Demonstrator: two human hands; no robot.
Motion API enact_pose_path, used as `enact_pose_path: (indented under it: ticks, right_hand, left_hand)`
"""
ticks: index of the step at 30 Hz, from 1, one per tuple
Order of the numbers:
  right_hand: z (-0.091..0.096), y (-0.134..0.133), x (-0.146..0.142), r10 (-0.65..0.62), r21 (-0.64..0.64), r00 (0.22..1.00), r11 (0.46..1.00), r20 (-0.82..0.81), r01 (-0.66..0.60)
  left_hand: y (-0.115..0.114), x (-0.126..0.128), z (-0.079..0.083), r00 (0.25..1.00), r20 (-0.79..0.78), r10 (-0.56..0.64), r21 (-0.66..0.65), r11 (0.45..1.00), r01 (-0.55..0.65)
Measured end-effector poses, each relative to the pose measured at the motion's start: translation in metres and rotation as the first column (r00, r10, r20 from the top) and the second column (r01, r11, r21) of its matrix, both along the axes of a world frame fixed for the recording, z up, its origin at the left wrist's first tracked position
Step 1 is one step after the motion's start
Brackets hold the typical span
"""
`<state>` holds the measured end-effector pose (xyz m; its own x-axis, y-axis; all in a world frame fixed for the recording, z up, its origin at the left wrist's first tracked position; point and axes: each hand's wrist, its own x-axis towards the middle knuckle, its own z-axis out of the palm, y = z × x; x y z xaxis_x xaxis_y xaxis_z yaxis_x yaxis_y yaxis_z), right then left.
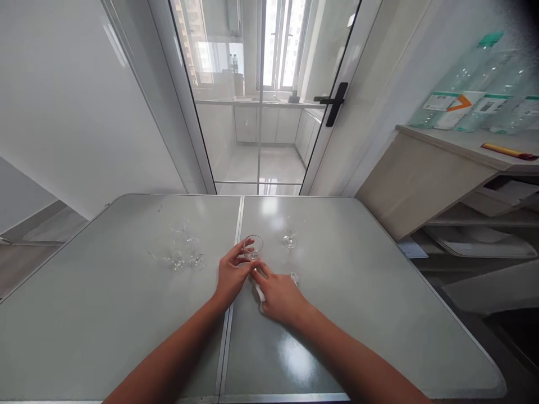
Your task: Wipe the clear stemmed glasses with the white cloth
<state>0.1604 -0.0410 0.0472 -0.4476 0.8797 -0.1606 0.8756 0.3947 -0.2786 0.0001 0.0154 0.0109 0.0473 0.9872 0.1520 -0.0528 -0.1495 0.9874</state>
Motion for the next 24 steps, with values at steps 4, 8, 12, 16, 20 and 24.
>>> enact_pose_path:
  ticks: [4,8,12,16,20,24]
  right_hand:
    - [-0.001,0.000,0.001,-0.035,0.009,0.999,0.999,0.021,0.035]
    - [-0.002,-0.001,0.001,-0.067,0.006,0.996,0.998,0.051,0.067]
    - [-0.004,-0.002,0.002,-0.112,-0.005,0.985,0.994,0.133,0.114]
    - [-0.005,-0.003,0.009,-0.233,0.002,0.942,0.971,0.242,0.240]
    - [-0.002,-0.001,0.023,-0.365,0.006,0.870,0.923,0.331,0.384]
    - [0.001,0.007,0.038,-0.439,-0.004,0.816,0.880,0.376,0.475]
  left_hand:
    - [0.000,0.002,0.002,0.998,0.001,-0.057,-0.010,0.998,0.057]
    - [0.000,0.003,-0.001,0.996,-0.005,-0.090,0.006,0.996,0.090]
    - [0.000,0.002,-0.004,0.995,-0.025,-0.095,0.028,0.995,0.095]
    - [-0.002,0.000,-0.001,0.993,-0.115,-0.042,0.054,0.997,0.048]
    - [-0.004,-0.002,0.001,0.987,-0.158,-0.003,0.030,1.000,0.008]
    - [-0.003,0.000,-0.001,0.989,-0.147,0.015,0.006,1.000,-0.014]
